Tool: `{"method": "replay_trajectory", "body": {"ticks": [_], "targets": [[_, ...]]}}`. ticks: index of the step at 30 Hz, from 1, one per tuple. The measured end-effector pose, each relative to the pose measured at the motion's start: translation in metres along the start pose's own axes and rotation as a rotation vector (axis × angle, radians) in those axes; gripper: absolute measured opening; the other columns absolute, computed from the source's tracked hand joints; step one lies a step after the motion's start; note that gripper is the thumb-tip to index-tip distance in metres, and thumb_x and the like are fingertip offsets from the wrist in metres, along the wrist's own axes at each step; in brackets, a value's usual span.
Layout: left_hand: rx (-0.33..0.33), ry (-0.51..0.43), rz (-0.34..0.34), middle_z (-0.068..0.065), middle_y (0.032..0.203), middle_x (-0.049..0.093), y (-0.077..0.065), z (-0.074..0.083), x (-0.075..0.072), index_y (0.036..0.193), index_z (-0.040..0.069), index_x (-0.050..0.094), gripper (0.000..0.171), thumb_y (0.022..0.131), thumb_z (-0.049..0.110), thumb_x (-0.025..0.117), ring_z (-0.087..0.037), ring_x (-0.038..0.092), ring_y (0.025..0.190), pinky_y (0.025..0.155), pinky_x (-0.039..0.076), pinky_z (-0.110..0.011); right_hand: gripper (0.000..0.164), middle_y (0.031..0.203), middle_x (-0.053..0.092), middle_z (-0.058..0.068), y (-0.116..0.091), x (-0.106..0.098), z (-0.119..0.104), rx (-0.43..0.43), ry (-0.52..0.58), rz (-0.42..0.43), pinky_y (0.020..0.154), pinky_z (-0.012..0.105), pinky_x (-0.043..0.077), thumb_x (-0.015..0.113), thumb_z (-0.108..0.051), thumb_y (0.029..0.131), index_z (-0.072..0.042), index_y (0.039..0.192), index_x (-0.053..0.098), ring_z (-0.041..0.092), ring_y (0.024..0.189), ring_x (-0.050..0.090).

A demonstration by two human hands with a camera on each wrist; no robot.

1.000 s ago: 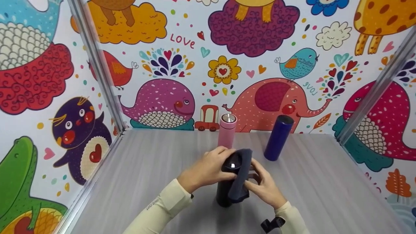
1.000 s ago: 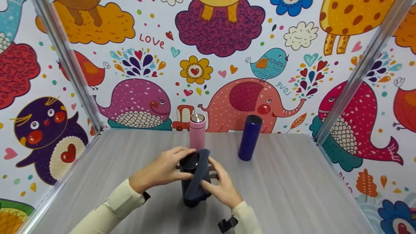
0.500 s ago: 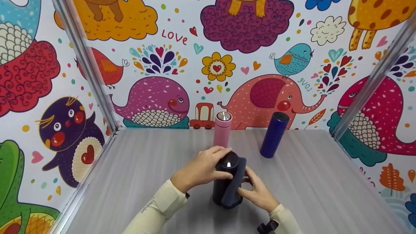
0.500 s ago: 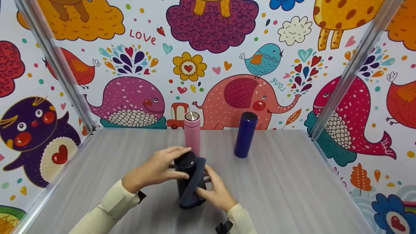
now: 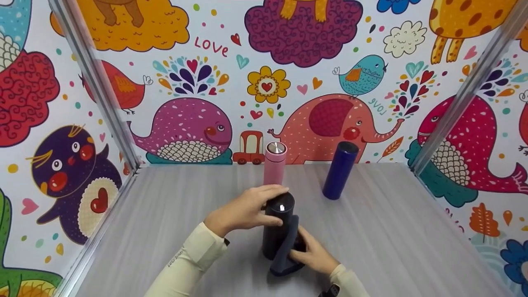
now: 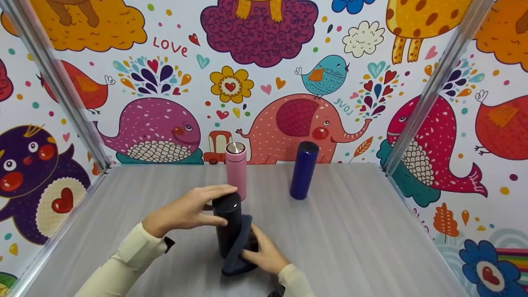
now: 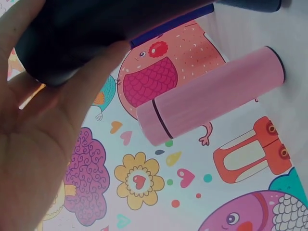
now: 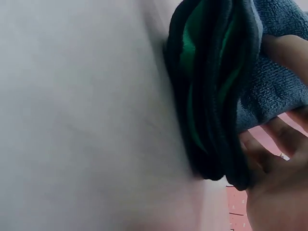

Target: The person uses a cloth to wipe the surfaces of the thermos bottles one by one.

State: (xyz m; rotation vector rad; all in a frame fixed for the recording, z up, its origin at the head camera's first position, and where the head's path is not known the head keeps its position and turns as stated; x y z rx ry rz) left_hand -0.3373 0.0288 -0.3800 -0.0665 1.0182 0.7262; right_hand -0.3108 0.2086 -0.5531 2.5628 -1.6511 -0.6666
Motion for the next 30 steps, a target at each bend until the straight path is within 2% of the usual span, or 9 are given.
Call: {"method": "replay_trajectory", "body": {"ticks": [3,6,9,12,17,22,26,30], "targets": [[-0.002,0.008,0.022,-0.005,0.148,0.048,0.001,0.001,0.0,0.149,0.015,0.049,0.068,0.089,0.027,0.078,-0.021,0.051,0.127,0.102,0.047,-0.035,0.069,0.132,0.059,0.013,0.001,-0.001,0.0,-0.005,-0.021,0.035,0.1,0.043,0.047,0.07,-0.009,0.094,-0.003,0.153,0.034,0.022,0.116,0.059],[-0.023,0.021,0.084,-0.008,0.144,0.047,0.001,0.003,0.0,0.147,0.014,0.052,0.069,0.086,0.032,0.079,-0.022,0.052,0.122,0.099,0.049,-0.033,0.068,0.129,0.06,0.014,0.003,-0.002,-0.003,-0.014,0.0,0.079,0.096,0.047,0.05,0.069,-0.008,0.094,-0.001,0.152,0.035,0.024,0.113,0.06],[-0.051,0.028,0.15,-0.01,0.136,0.045,-0.001,0.003,0.002,0.144,0.013,0.055,0.07,0.085,0.04,0.081,-0.02,0.052,0.118,0.098,0.05,-0.031,0.067,0.13,0.059,0.016,0.007,-0.001,-0.009,-0.038,0.046,0.107,0.091,0.045,0.053,0.068,-0.003,0.094,0.0,0.152,0.035,0.025,0.111,0.062],[-0.063,0.045,0.195,-0.009,0.128,0.044,-0.003,0.002,0.003,0.142,0.013,0.058,0.07,0.083,0.041,0.082,-0.019,0.053,0.115,0.096,0.051,-0.03,0.065,0.134,0.057,0.017,0.013,-0.003,-0.02,-0.096,0.062,0.122,0.087,0.041,0.055,0.067,0.0,0.094,0.003,0.151,0.035,0.026,0.109,0.064],[-0.063,0.086,0.204,-0.006,0.124,0.048,-0.002,0.001,0.001,0.145,0.018,0.055,0.069,0.085,0.042,0.08,-0.017,0.052,0.113,0.095,0.051,-0.033,0.061,0.139,0.053,0.017,0.025,-0.016,-0.047,-0.202,0.064,0.124,0.084,0.038,0.057,0.064,0.006,0.094,0.004,0.149,0.039,0.029,0.106,0.065],[-0.062,0.125,0.201,-0.004,0.131,0.051,-0.001,0.002,-0.004,0.147,0.018,0.052,0.071,0.086,0.042,0.079,-0.019,0.048,0.119,0.101,0.046,-0.04,0.059,0.14,0.052,0.019,0.039,-0.031,-0.07,-0.244,0.061,0.119,0.087,0.038,0.056,0.064,0.004,0.095,0.001,0.149,0.042,0.03,0.109,0.064],[-0.052,0.079,0.193,-0.004,0.14,0.051,-0.005,-0.001,-0.001,0.149,0.011,0.049,0.071,0.088,0.036,0.078,-0.02,0.05,0.124,0.105,0.044,-0.038,0.059,0.139,0.052,0.024,0.043,-0.036,-0.078,-0.244,0.08,0.121,0.089,0.037,0.055,0.064,0.005,0.095,0.002,0.149,0.041,0.028,0.112,0.062],[-0.042,0.003,0.194,-0.006,0.146,0.045,-0.01,-0.006,0.003,0.149,0.012,0.049,0.069,0.089,0.032,0.077,-0.019,0.049,0.128,0.105,0.044,-0.033,0.058,0.136,0.054,0.026,0.043,-0.035,-0.079,-0.236,0.128,0.102,0.088,0.037,0.056,0.063,0.005,0.095,0.003,0.149,0.04,0.03,0.111,0.063]]}}
Point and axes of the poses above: each hand's wrist, its own y-axis towards the middle knuckle, its own x-axis out of the palm, z = x × y, the point moved 6 cm from there along y, towards the middle knuckle
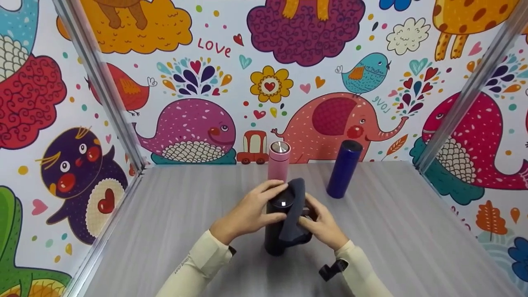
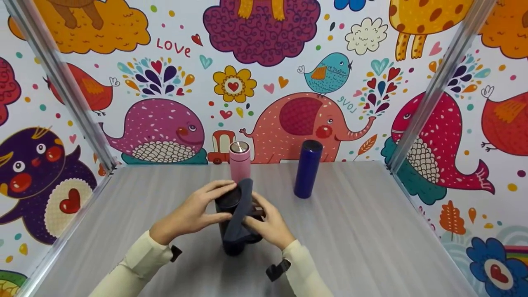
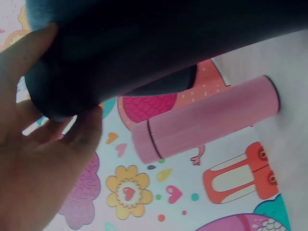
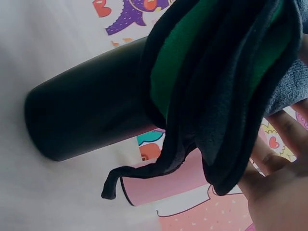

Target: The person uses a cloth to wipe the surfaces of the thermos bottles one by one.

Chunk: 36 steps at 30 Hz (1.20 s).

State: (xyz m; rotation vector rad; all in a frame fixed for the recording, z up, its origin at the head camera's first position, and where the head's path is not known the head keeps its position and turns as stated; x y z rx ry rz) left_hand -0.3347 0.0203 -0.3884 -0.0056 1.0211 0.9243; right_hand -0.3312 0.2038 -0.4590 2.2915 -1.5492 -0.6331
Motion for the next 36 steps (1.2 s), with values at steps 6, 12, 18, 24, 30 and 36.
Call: {"method": "replay_trajectory", "body": {"ticks": [6,12,18,24,30,36], "targets": [[0.016,-0.079,0.02,-0.002,0.128,0.05,-0.001,-0.005,-0.006,0.147,0.018,0.052,0.07,0.085,0.031,0.082,-0.015,0.051,0.114,0.096,0.05,-0.035,0.058,0.133,0.057,0.02,0.003,-0.001,-0.001,-0.009,0.027,-0.005,0.086,0.038,0.057,0.064,0.004,0.095,0.0,0.148,0.042,0.034,0.109,0.064],[0.007,-0.165,-0.035,0.002,0.131,0.056,0.0,-0.008,-0.007,0.148,0.016,0.051,0.072,0.085,0.03,0.083,-0.011,0.055,0.112,0.095,0.051,-0.028,0.059,0.134,0.056,0.021,-0.004,-0.001,0.005,-0.008,0.027,-0.047,0.081,0.039,0.058,0.062,0.007,0.095,0.001,0.15,0.04,0.035,0.106,0.065],[0.014,-0.153,-0.004,-0.001,0.139,0.054,-0.003,-0.007,-0.001,0.147,0.011,0.05,0.068,0.087,0.023,0.08,-0.014,0.055,0.118,0.1,0.048,-0.03,0.065,0.14,0.054,0.021,-0.017,0.004,0.024,0.06,0.044,-0.088,0.086,0.041,0.057,0.064,0.002,0.095,-0.001,0.154,0.035,0.035,0.109,0.064],[0.004,-0.101,0.089,-0.003,0.141,0.053,-0.007,-0.001,0.011,0.147,0.009,0.05,0.068,0.087,0.025,0.077,-0.017,0.054,0.121,0.104,0.046,-0.035,0.064,0.135,0.057,0.018,-0.039,0.01,0.057,0.175,0.077,-0.116,0.091,0.039,0.054,0.065,0.0,0.095,0.001,0.152,0.036,0.032,0.114,0.061],[-0.052,-0.037,0.191,-0.003,0.13,0.051,-0.007,0.0,0.013,0.143,0.013,0.056,0.071,0.083,0.039,0.083,-0.019,0.054,0.114,0.098,0.05,-0.036,0.054,0.126,0.062,0.015,-0.052,0.018,0.082,0.263,0.059,-0.17,0.092,0.036,0.053,0.065,-0.003,0.095,-0.002,0.145,0.045,0.033,0.11,0.062],[-0.061,0.043,0.217,-0.003,0.124,0.052,-0.004,0.001,0.011,0.144,0.015,0.056,0.073,0.081,0.041,0.084,-0.019,0.051,0.114,0.098,0.049,-0.039,0.054,0.121,0.065,0.013,-0.052,0.016,0.081,0.226,0.042,-0.134,0.085,0.032,0.054,0.066,0.0,0.094,-0.003,0.145,0.048,0.026,0.101,0.065]]}}
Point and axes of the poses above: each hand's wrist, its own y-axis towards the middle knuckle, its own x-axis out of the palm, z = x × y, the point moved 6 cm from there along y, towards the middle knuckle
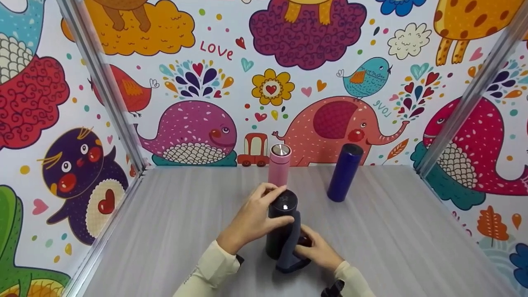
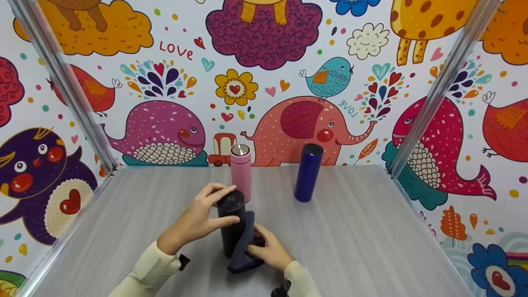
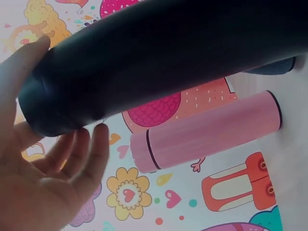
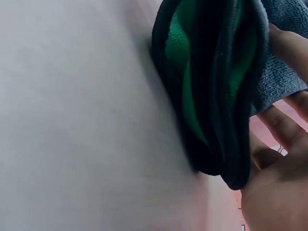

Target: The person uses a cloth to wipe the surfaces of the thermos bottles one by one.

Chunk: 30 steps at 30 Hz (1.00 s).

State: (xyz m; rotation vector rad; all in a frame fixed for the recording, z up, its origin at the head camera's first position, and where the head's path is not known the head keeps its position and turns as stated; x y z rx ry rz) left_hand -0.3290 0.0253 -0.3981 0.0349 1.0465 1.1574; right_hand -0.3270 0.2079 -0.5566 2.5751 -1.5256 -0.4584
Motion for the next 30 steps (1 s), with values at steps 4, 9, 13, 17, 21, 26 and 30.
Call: {"method": "replay_trajectory", "body": {"ticks": [4,9,13,17,21,26,30], "targets": [[0.021,-0.037,-0.005,-0.001,0.121,0.054,0.0,-0.003,0.0,0.146,0.013,0.053,0.078,0.08,0.039,0.085,-0.016,0.054,0.107,0.093,0.051,-0.036,0.054,0.109,0.065,0.014,0.0,0.0,-0.005,-0.015,0.048,0.039,0.067,0.026,0.054,0.065,0.003,0.093,-0.003,0.144,0.048,0.019,0.082,0.064],[0.047,-0.104,-0.024,-0.001,0.124,0.058,-0.001,-0.008,0.0,0.147,0.009,0.048,0.082,0.08,0.038,0.085,-0.012,0.057,0.105,0.091,0.052,-0.029,0.059,0.123,0.063,0.02,0.003,-0.004,-0.022,-0.01,0.072,0.078,0.08,0.035,0.058,0.064,-0.001,0.095,-0.001,0.149,0.041,0.033,0.1,0.067],[0.066,-0.154,-0.036,-0.002,0.128,0.059,-0.001,-0.012,-0.002,0.141,0.007,0.053,0.075,0.081,0.04,0.084,-0.011,0.059,0.108,0.092,0.052,-0.025,0.058,0.129,0.061,0.023,0.01,-0.009,-0.044,-0.062,0.061,0.104,0.085,0.039,0.057,0.064,0.0,0.096,0.003,0.149,0.041,0.038,0.106,0.065],[0.035,-0.158,-0.05,-0.001,0.121,0.054,-0.003,-0.016,-0.003,0.143,0.011,0.054,0.073,0.083,0.044,0.081,-0.012,0.059,0.107,0.092,0.052,-0.024,0.056,0.131,0.06,0.021,0.018,-0.012,-0.065,-0.126,0.053,0.141,0.083,0.036,0.058,0.063,0.003,0.096,0.003,0.148,0.042,0.035,0.105,0.066],[-0.01,-0.122,-0.072,-0.001,0.115,0.05,-0.004,-0.017,-0.005,0.147,0.017,0.052,0.071,0.086,0.043,0.079,-0.013,0.059,0.099,0.089,0.054,-0.027,0.056,0.133,0.059,0.019,0.026,-0.014,-0.083,-0.18,0.064,0.16,0.081,0.034,0.058,0.062,0.003,0.096,0.002,0.148,0.042,0.031,0.104,0.066],[-0.046,-0.176,-0.088,-0.004,0.121,0.054,-0.002,-0.019,-0.007,0.156,0.015,0.036,0.087,0.083,0.031,0.081,-0.014,0.061,0.101,0.088,0.055,-0.029,0.055,0.132,0.059,0.021,0.032,-0.015,-0.099,-0.258,0.073,0.155,0.079,0.032,0.058,0.06,0.006,0.096,0.004,0.148,0.042,0.03,0.103,0.067],[-0.078,-0.277,-0.1,-0.007,0.129,0.056,-0.004,-0.023,-0.006,0.153,0.007,0.038,0.083,0.084,0.023,0.081,-0.014,0.062,0.11,0.092,0.052,-0.025,0.056,0.133,0.058,0.021,0.033,-0.014,-0.1,-0.272,0.067,0.149,0.08,0.033,0.058,0.059,0.008,0.095,0.004,0.148,0.041,0.03,0.105,0.066]]}}
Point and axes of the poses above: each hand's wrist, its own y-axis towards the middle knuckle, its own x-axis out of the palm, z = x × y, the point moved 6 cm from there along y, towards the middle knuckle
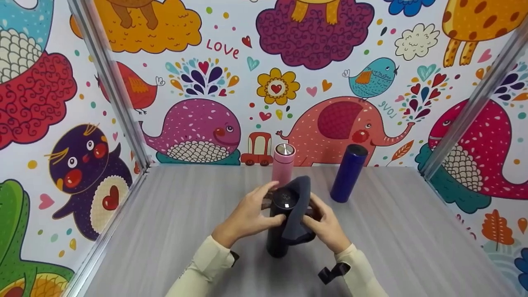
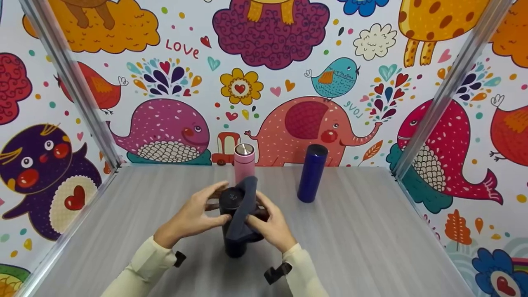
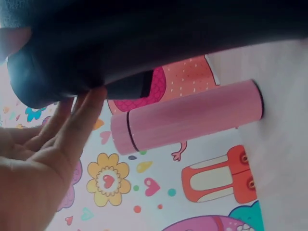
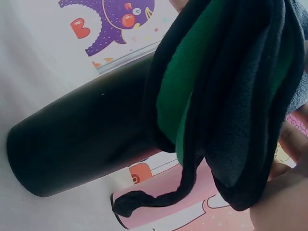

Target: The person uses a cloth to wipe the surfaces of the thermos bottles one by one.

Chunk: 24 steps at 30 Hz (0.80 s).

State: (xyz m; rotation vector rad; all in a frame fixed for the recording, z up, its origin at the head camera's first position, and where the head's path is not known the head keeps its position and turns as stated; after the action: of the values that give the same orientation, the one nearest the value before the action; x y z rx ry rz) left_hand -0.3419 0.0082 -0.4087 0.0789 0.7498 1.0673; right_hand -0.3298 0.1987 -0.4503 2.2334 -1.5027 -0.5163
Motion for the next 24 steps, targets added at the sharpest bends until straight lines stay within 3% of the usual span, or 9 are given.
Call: {"method": "replay_trajectory", "body": {"ticks": [3,9,12,17,24], "targets": [[0.012,-0.012,-0.001,-0.009,0.134,0.056,-0.001,-0.001,0.002,0.147,0.003,0.045,0.072,0.088,0.029,0.078,-0.016,0.061,0.114,0.095,0.05,-0.026,0.057,0.136,0.056,0.019,-0.001,0.0,0.004,0.014,-0.023,-0.013,0.082,0.036,0.058,0.06,0.007,0.096,0.002,0.149,0.041,0.032,0.108,0.065],[0.042,0.028,0.05,-0.006,0.134,0.057,0.003,0.0,0.007,0.146,0.007,0.048,0.083,0.084,0.053,0.077,-0.015,0.059,0.116,0.096,0.051,-0.029,0.059,0.139,0.054,0.019,-0.009,0.0,0.016,0.023,-0.044,-0.044,0.082,0.04,0.059,0.06,0.006,0.096,0.0,0.151,0.039,0.036,0.109,0.065],[0.046,0.025,0.074,-0.004,0.126,0.058,0.005,-0.001,0.009,0.142,0.008,0.054,0.08,0.081,0.053,0.079,-0.014,0.059,0.112,0.094,0.051,-0.028,0.06,0.139,0.054,0.019,-0.016,0.0,0.024,0.035,-0.037,-0.053,0.081,0.04,0.059,0.059,0.006,0.096,-0.001,0.152,0.038,0.035,0.108,0.065],[-0.002,0.04,0.08,-0.002,0.115,0.052,0.003,-0.006,0.008,0.144,0.013,0.055,0.08,0.081,0.055,0.079,-0.015,0.06,0.098,0.087,0.055,-0.029,0.061,0.136,0.057,0.017,-0.029,0.001,0.041,0.079,-0.058,-0.069,0.08,0.039,0.059,0.061,0.004,0.097,-0.002,0.153,0.038,0.033,0.104,0.067],[-0.039,0.006,0.029,-0.003,0.123,0.057,0.004,-0.008,0.004,0.147,0.014,0.049,0.084,0.079,0.052,0.081,-0.015,0.064,0.1,0.084,0.056,-0.025,0.063,0.134,0.057,0.02,-0.044,0.0,0.065,0.191,-0.069,-0.04,0.085,0.041,0.057,0.065,-0.001,0.095,-0.001,0.152,0.038,0.037,0.106,0.065]]}}
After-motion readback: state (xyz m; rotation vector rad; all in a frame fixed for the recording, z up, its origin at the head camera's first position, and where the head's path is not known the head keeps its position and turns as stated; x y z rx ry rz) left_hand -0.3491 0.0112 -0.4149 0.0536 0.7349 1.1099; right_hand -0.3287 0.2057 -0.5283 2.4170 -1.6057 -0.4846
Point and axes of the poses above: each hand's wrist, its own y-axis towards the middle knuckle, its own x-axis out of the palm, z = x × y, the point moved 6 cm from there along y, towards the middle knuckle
